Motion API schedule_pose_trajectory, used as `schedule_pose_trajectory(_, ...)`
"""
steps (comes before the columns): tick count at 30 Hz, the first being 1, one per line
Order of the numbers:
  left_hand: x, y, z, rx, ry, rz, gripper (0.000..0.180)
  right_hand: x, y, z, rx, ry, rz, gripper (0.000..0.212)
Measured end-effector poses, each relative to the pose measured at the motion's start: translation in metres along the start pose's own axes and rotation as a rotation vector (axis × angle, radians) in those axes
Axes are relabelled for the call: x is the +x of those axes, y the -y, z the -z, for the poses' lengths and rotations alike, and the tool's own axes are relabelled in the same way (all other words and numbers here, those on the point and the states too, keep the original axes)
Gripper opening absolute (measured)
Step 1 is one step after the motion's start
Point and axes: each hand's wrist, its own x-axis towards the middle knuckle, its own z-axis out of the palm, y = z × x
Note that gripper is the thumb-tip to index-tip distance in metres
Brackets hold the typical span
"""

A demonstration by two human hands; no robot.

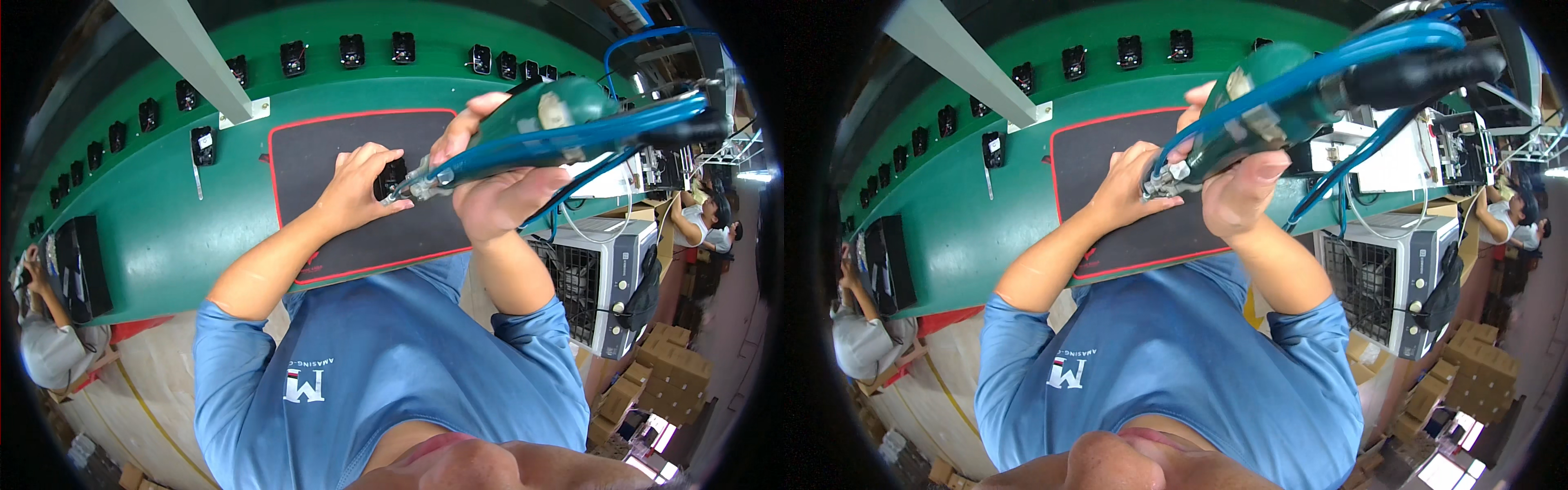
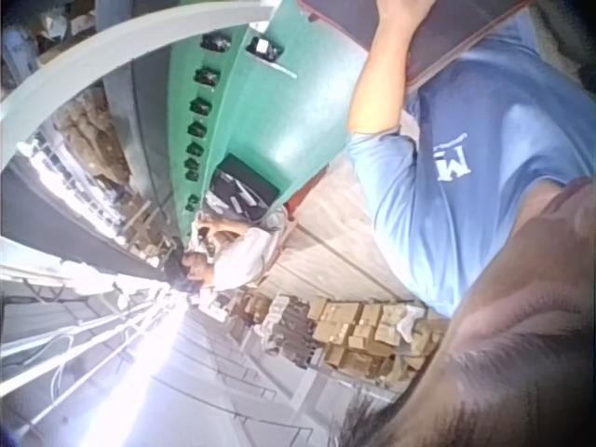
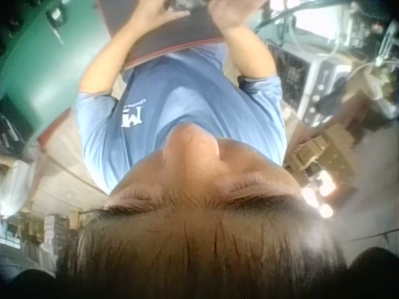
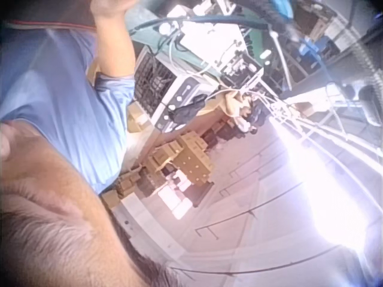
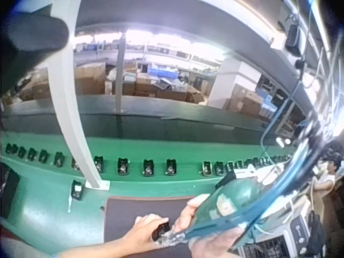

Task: The person assembles small black electronic components into a housing using an electric screwdriver to secure the screws.

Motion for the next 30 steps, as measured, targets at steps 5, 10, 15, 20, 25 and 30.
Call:
schedule_pose_trajectory(5, -0.004, -0.002, -0.001, 0.065, -0.006, -0.016, 0.084, 0.030, 0.047, 0.007, 0.316, 0.372, 0.236, 0.112)
schedule_pose_trajectory(10, -0.003, -0.002, -0.002, 0.017, -0.074, -0.034, 0.083, 0.014, 0.011, -0.003, 0.058, 0.035, 0.081, 0.113)
schedule_pose_trajectory(15, -0.002, 0.005, -0.006, 0.057, -0.001, -0.031, 0.081, 0.002, -0.011, -0.019, -0.105, -0.035, 0.018, 0.112)
schedule_pose_trajectory(20, -0.003, -0.002, -0.003, 0.039, -0.026, -0.020, 0.080, 0.003, -0.011, -0.018, -0.117, -0.011, 0.064, 0.110)
schedule_pose_trajectory(25, -0.004, 0.001, -0.004, 0.045, -0.018, -0.017, 0.080, 0.005, -0.007, -0.020, -0.138, -0.020, 0.079, 0.111)
schedule_pose_trajectory(30, -0.005, -0.001, -0.003, 0.016, -0.051, -0.021, 0.080, 0.002, -0.011, -0.023, -0.150, -0.084, 0.058, 0.111)
